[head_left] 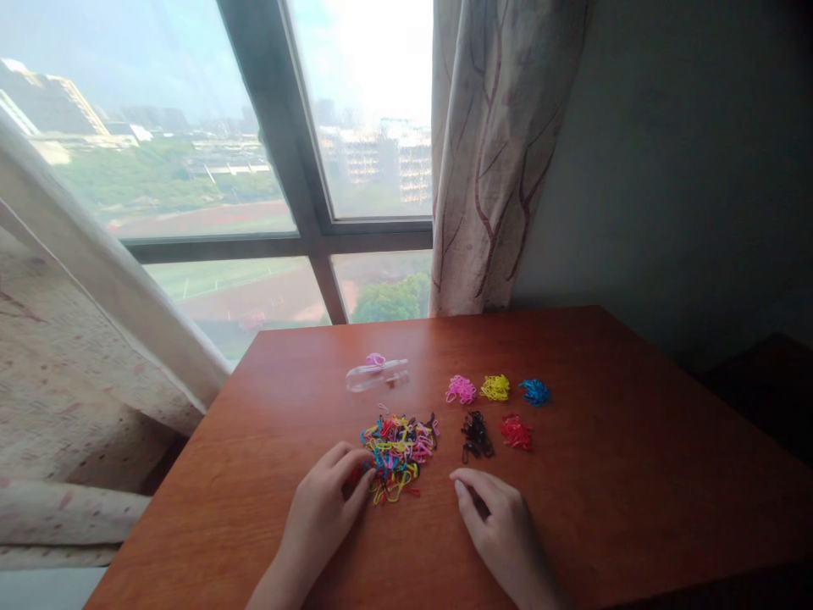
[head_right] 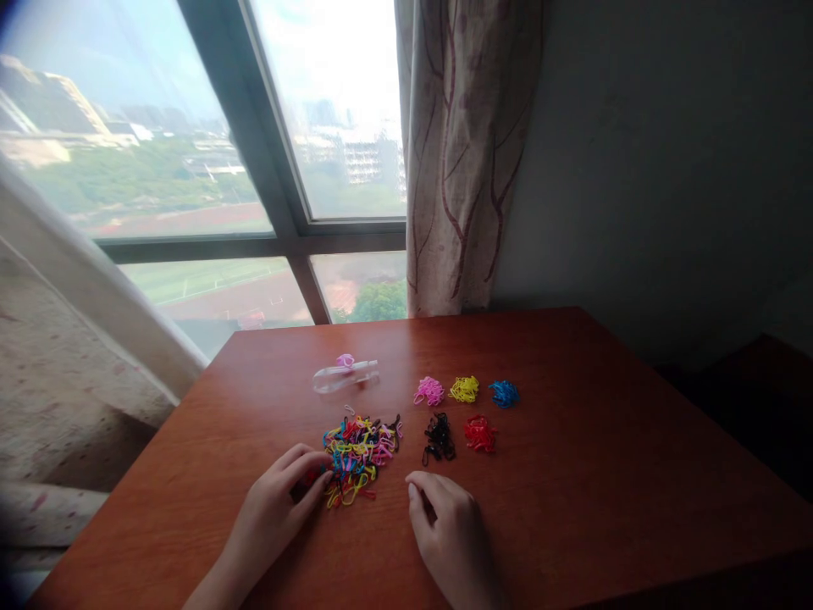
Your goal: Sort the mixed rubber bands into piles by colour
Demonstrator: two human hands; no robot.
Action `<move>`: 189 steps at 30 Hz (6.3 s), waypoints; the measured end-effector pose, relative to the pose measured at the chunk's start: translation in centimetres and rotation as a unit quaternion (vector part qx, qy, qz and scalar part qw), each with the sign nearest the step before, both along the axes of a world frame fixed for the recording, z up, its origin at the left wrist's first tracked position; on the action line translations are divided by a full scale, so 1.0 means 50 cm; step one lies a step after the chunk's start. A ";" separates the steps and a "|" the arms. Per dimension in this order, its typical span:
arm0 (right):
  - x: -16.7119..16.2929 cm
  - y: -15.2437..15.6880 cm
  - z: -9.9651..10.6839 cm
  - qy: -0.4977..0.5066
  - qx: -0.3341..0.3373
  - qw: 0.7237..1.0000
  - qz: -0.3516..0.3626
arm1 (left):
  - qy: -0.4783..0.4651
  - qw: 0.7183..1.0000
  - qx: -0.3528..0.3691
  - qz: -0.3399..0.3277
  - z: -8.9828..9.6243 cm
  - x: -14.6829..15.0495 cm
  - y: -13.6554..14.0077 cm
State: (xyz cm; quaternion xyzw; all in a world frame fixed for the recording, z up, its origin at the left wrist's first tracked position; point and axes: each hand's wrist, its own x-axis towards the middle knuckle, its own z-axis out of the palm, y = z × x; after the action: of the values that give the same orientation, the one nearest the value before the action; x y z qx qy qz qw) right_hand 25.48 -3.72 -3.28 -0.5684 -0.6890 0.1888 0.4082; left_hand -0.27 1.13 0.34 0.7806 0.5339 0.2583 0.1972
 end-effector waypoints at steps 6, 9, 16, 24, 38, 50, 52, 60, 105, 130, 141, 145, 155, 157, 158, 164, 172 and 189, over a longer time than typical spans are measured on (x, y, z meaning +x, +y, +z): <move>0.002 0.001 0.007 -0.005 -0.001 1.000 -0.003 | -0.045 0.999 0.003 -0.021 0.005 0.013 -0.005; 0.002 0.000 0.007 -0.005 -0.001 1.000 -0.002 | -0.064 0.998 0.002 -0.028 0.006 0.020 -0.007; 0.002 -0.001 0.006 0.008 -0.017 1.000 0.003 | -0.067 0.996 0.050 0.030 -0.008 0.010 -0.020; 0.003 -0.002 0.008 0.004 -0.020 1.000 0.005 | 0.065 0.996 0.039 -0.043 0.015 0.008 -0.097; 0.003 -0.003 0.012 -0.002 -0.015 1.000 0.003 | 0.120 0.987 0.107 -0.008 0.027 0.035 -0.068; 0.006 -0.003 0.014 0.003 -0.021 1.000 0.003 | 0.099 0.994 0.048 -0.007 0.021 0.024 -0.027; 0.006 -0.002 0.015 0.004 -0.021 1.000 0.004 | 0.106 0.993 0.043 -0.017 0.020 0.015 -0.036; 0.004 0.000 0.018 -0.002 -0.006 1.000 -0.001 | 0.139 0.987 0.067 -0.033 0.007 0.009 -0.039; 0.002 -0.001 0.023 -0.021 -0.013 1.000 0.016 | -0.013 0.992 0.087 -0.093 0.039 0.142 -0.011; 0.004 -0.005 0.020 -0.002 -0.037 0.999 0.010 | -0.124 0.990 0.068 0.000 0.054 0.073 0.005; -0.035 0.019 0.043 -0.104 -0.084 0.991 0.008 | -0.103 0.991 0.083 -0.019 -0.008 0.025 -0.049; -0.068 0.041 0.051 -0.122 -0.096 0.988 0.008 | -0.099 0.992 0.082 -0.020 -0.011 0.025 -0.048; -0.057 0.049 0.035 -0.086 -0.088 0.992 -0.002 | -0.093 0.994 0.057 -0.025 -0.014 0.027 -0.049; -0.051 0.055 0.034 -0.097 -0.087 0.991 -0.026 | -0.093 0.994 0.054 -0.024 -0.014 0.027 -0.048; -0.051 0.058 0.034 -0.106 -0.088 0.990 -0.032 | -0.093 0.994 0.053 -0.023 -0.014 0.028 -0.048; -0.059 0.074 0.035 -0.150 -0.087 0.983 -0.059 | -0.092 0.993 0.066 -0.017 -0.014 0.029 -0.046; -0.062 0.077 0.030 -0.163 -0.079 0.982 -0.061 | -0.086 0.994 0.057 -0.019 -0.020 0.026 -0.046; -0.043 0.069 0.027 -0.138 -0.058 0.984 -0.095 | -0.081 0.996 0.046 -0.018 -0.014 0.028 -0.046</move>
State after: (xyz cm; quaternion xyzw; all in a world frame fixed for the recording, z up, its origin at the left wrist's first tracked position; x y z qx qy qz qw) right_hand 23.32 -0.29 -1.93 -0.6749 -0.6691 0.1088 0.2914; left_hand 1.12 -1.19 -0.37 0.7746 0.4899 0.3413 0.2085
